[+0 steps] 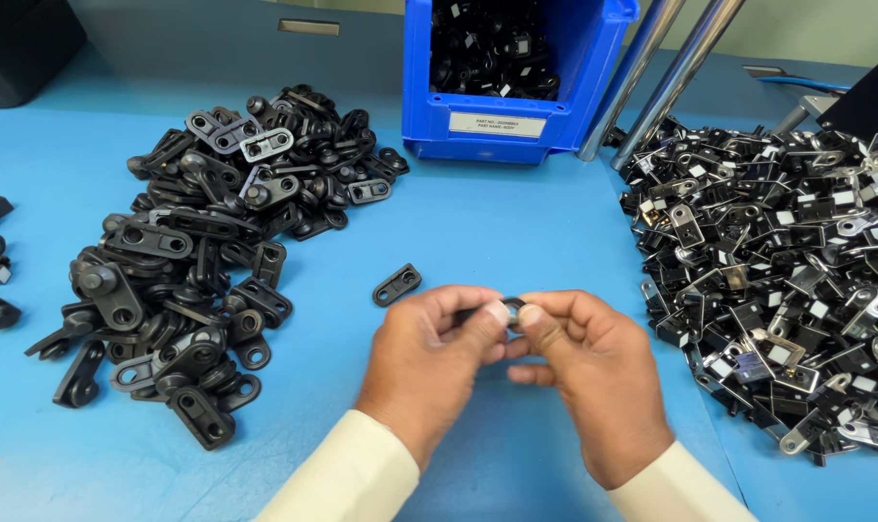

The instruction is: The person repeatedly picks a black plastic bracket and a metal clip from separate piles on a blue workbench, aligns the clip into the bracket, and presses them together to form an assembled unit. The person handles the items one at a time and places the finished assemblies back on the table.

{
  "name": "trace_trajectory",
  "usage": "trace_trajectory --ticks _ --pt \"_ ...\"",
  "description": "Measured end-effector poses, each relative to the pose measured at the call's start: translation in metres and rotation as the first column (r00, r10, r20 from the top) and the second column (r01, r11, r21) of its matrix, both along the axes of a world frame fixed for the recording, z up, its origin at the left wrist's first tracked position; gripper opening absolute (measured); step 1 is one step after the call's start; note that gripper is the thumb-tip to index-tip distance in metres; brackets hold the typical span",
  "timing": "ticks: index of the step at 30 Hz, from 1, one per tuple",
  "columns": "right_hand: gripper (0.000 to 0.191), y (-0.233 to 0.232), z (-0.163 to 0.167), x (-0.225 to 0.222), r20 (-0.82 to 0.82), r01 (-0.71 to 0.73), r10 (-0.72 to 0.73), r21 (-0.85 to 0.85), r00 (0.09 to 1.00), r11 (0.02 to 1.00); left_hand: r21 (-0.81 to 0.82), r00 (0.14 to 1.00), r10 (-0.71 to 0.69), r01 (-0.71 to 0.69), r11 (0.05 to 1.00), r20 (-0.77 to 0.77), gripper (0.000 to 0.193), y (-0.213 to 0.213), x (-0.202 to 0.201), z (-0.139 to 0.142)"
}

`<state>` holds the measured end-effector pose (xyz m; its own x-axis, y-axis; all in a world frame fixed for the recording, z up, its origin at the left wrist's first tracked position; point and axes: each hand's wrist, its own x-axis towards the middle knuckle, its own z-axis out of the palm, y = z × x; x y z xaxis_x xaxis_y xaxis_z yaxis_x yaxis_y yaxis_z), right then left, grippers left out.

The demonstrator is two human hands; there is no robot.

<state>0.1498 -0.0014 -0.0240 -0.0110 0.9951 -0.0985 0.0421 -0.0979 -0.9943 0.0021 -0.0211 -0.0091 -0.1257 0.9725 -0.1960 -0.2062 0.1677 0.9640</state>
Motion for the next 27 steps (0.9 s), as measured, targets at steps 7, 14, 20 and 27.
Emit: trace_trajectory --ticks 7,14,20,27 --pt "0.017 0.013 -0.014 0.016 -0.187 -0.1 0.052 -0.257 0.981 0.961 0.063 0.993 -0.114 0.112 0.992 0.026 0.023 0.0 0.0 -0.002" --pt "0.01 0.007 -0.014 -0.001 -0.239 0.065 -0.147 -0.319 0.96 0.946 -0.046 0.966 0.094 -0.108 0.993 -0.24 0.027 -0.008 0.011 0.018" --pt "0.015 -0.005 0.005 -0.017 -0.165 0.139 -0.209 -0.358 0.964 0.923 -0.031 0.944 0.156 -0.172 0.985 -0.289 0.027 -0.009 0.012 0.025" --pt "0.022 0.006 -0.006 0.001 -0.337 -0.095 -0.022 -0.325 0.941 0.941 -0.164 0.993 0.063 -0.046 0.985 0.103 0.029 -0.005 0.008 0.017"
